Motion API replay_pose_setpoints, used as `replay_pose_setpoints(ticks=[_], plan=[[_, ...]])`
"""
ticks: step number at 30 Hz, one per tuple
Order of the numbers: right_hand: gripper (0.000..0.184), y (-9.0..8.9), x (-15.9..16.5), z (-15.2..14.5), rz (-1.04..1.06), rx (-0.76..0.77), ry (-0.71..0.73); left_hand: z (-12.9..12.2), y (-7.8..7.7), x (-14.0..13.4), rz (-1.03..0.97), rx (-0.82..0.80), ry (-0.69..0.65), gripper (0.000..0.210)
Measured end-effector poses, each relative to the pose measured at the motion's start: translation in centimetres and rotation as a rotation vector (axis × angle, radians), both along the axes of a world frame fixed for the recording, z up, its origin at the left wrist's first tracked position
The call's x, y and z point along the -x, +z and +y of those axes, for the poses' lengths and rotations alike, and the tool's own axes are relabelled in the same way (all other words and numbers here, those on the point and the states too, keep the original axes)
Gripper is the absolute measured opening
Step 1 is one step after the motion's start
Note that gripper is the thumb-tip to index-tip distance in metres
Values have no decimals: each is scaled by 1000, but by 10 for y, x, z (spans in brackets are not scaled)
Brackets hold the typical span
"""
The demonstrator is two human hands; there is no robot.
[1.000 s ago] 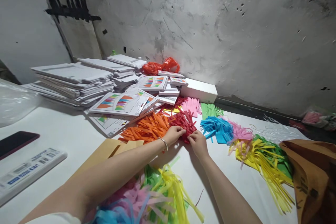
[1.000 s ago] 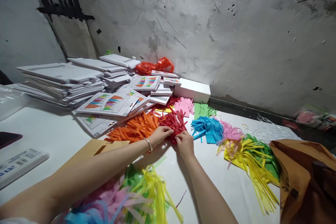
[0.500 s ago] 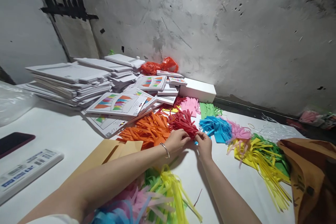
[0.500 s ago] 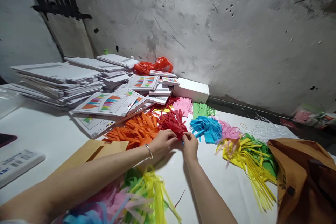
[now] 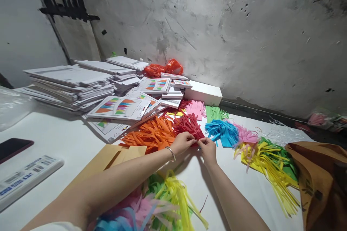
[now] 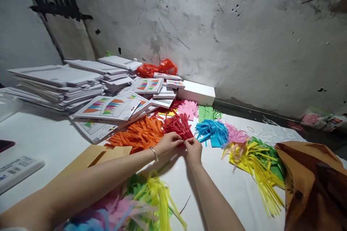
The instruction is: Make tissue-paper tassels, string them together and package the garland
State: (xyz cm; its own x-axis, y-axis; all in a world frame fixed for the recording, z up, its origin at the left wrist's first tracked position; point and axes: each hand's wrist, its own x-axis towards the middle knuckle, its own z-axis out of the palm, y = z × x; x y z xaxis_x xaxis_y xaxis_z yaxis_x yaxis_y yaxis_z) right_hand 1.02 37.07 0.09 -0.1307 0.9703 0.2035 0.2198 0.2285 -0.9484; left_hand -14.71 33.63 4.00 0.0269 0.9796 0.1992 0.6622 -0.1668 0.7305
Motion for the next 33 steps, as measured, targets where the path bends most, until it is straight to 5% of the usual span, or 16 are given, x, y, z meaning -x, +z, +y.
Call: replay_pose_setpoints(ticks=[15,33], plan=[[22,15,4,-8,-110,-134,129,5,-8,11,-182,-22,6,21],[23,17,0,2,-68,-180,190,-5,4,5,-54,-27,-38,18]])
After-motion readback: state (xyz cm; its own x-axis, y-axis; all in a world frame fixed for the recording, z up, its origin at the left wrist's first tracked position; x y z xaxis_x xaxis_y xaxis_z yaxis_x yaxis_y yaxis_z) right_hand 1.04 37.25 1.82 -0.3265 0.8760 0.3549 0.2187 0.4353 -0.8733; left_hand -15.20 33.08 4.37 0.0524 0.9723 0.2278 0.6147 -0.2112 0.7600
